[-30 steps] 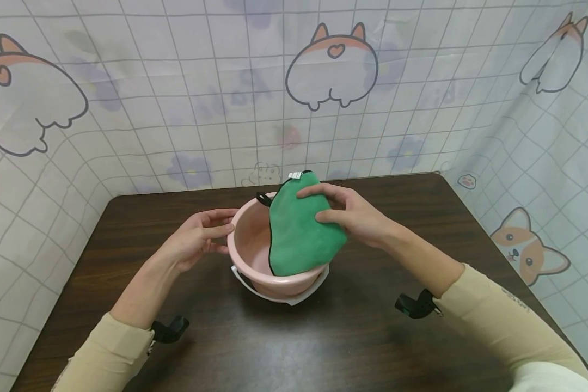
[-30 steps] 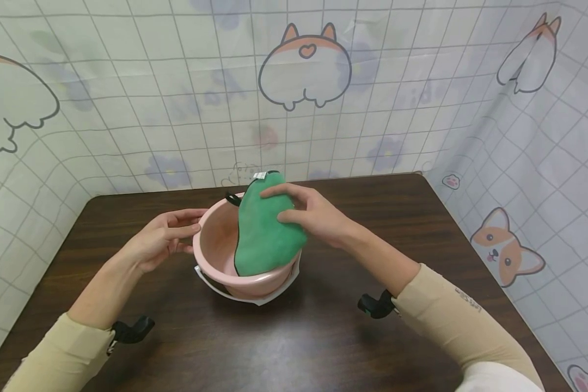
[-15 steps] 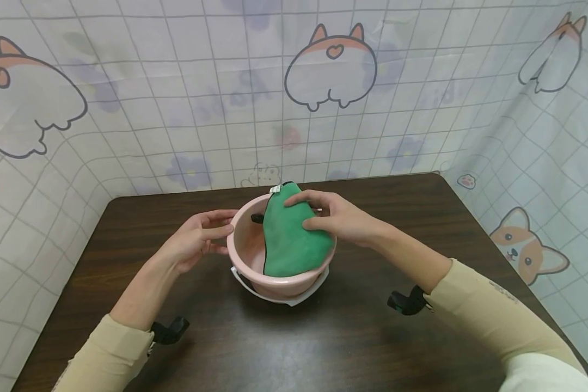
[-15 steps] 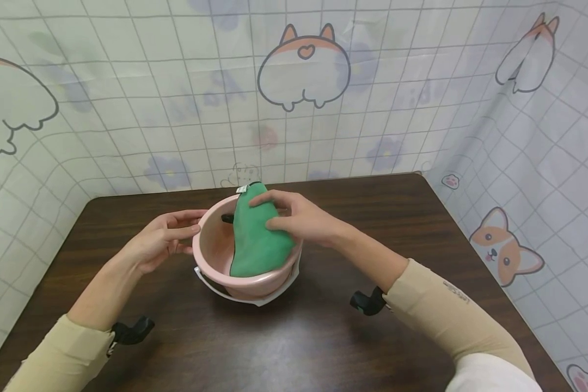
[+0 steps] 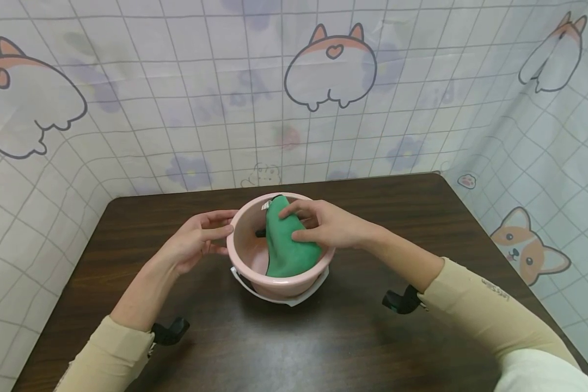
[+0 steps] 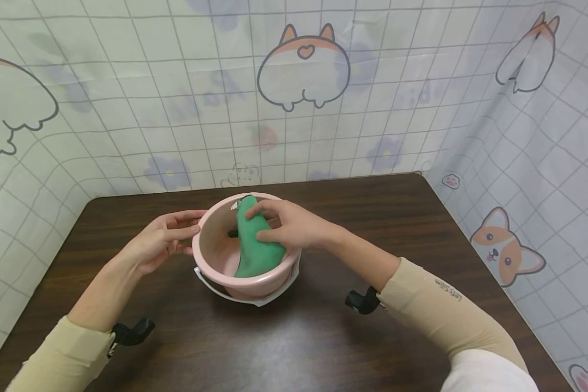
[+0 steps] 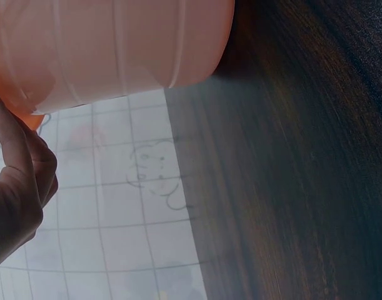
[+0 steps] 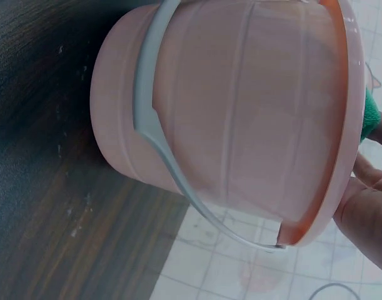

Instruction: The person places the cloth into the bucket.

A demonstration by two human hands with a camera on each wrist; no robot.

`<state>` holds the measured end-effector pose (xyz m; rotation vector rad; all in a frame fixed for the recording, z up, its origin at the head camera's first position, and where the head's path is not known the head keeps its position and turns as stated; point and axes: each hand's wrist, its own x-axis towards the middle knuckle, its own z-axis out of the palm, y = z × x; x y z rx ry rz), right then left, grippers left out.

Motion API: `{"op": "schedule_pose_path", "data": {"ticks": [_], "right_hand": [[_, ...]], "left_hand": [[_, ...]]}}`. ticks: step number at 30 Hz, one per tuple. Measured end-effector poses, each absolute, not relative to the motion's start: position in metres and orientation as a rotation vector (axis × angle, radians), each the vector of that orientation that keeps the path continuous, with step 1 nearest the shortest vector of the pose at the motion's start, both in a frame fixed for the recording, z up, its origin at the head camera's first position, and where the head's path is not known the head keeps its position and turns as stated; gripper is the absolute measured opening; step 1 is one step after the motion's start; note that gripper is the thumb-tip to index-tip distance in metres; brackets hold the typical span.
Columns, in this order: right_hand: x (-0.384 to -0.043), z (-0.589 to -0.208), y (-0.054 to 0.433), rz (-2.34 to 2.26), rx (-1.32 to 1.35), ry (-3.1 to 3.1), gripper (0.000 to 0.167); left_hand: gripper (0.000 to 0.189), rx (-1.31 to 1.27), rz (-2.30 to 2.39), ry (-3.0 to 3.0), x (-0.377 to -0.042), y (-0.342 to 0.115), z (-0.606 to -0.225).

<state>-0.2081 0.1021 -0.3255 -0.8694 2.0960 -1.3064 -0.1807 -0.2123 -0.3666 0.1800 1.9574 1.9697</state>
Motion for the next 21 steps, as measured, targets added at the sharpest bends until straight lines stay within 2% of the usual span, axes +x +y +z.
{"op": "schedule_pose_path", "data": {"ticks": [21], "right_hand": [[-0.2041, -0.3294, 0.0954, -0.859, -1.162, 2.451, 0.036]], "left_hand": [[0.054, 0.178, 1.958, 1.972, -0.1812, -0.2129, -0.3712]]}}
